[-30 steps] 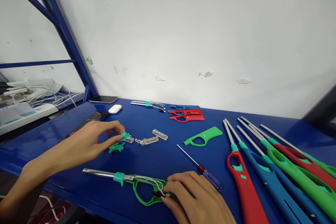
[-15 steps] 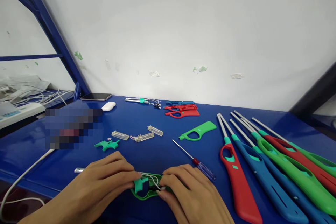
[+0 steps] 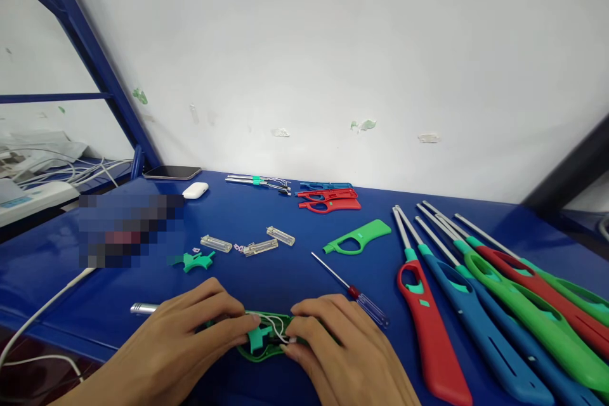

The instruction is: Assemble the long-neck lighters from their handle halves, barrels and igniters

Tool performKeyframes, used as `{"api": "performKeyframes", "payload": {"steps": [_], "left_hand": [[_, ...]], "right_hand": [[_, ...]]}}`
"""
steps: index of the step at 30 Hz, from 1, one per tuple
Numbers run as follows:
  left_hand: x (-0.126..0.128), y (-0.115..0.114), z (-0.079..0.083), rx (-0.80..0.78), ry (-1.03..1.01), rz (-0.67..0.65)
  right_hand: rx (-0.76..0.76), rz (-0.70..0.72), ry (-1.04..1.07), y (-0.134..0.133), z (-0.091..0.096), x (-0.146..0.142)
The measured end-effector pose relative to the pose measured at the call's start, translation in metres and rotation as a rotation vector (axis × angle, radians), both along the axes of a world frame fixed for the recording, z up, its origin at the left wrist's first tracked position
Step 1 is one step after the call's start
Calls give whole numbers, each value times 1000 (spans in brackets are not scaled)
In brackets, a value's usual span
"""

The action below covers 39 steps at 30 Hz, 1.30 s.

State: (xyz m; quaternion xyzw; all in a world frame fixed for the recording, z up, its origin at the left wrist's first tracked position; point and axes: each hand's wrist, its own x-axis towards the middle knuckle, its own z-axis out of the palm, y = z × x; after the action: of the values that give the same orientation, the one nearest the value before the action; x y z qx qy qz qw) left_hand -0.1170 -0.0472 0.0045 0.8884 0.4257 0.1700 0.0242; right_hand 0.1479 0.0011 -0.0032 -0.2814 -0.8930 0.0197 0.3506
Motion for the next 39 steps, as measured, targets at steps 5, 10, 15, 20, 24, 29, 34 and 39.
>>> {"api": "performKeyframes", "payload": {"steps": [5, 10, 15, 20, 24, 29, 34, 39], "left_hand": [[3, -1, -7, 20, -31, 9], [9, -1, -6, 94, -62, 4], [12, 2, -8, 147, -101, 4], [14, 3, -10, 190, -167, 1], [15, 4, -9, 204, -196, 1], [14, 6, -13, 184, -231, -9], [13, 5, -14, 159, -244, -8], [13, 4, -11, 174, -248, -6]], "right_hand": [[-49, 38, 63, 0, 3, -2], [-112, 72, 123, -2, 4, -2], [-158, 101, 161, -1, 3, -4], [-194, 122, 171, 1, 0, -4], [-240, 148, 163, 0, -3, 0], [-253, 154, 128, -1, -5, 3], [-209, 135, 183, 0, -1, -1], [-184, 70, 157, 1, -2, -2]]}}
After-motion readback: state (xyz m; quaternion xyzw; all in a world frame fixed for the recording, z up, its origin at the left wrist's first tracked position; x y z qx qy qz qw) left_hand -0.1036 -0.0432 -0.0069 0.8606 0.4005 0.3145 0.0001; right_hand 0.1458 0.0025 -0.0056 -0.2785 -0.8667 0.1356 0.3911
